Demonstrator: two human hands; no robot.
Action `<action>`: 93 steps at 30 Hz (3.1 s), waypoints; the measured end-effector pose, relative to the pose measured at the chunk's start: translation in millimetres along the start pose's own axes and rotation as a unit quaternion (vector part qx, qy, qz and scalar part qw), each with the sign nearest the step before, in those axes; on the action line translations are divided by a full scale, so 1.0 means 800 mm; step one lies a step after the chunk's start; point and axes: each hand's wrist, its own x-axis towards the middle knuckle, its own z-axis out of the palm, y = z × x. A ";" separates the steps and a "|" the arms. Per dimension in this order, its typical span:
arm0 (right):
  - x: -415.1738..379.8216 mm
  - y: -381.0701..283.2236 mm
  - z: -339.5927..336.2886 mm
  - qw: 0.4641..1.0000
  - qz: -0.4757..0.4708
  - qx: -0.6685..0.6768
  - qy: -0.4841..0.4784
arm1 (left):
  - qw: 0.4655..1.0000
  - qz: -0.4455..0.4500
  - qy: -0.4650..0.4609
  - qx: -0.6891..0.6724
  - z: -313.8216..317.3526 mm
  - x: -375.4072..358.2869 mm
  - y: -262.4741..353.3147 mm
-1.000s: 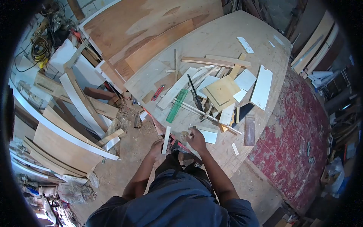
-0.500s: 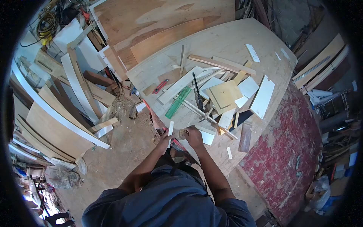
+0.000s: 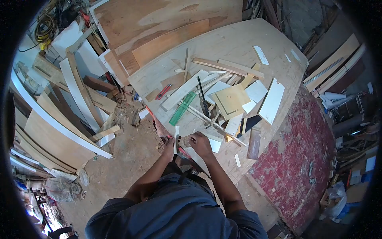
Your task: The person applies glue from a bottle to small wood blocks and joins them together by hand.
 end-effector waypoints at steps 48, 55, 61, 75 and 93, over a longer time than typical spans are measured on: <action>-0.017 -0.059 -0.128 0.919 0.037 0.304 0.248 | 0.954 -0.081 -0.285 -0.037 0.050 -0.057 0.111; -0.018 -0.064 -0.131 0.913 0.012 0.300 0.276 | 0.950 -0.091 -0.295 -0.046 0.053 -0.056 0.109; -0.015 -0.056 -0.129 0.929 0.003 0.265 0.258 | 0.950 -0.100 -0.292 -0.045 0.059 -0.063 0.119; -0.011 -0.047 -0.133 0.828 0.091 0.480 0.276 | 0.944 -0.112 -0.306 -0.045 0.065 -0.059 0.122; -0.019 -0.033 -0.134 0.833 0.081 0.467 0.287 | 0.932 -0.120 -0.340 -0.039 0.071 -0.068 0.130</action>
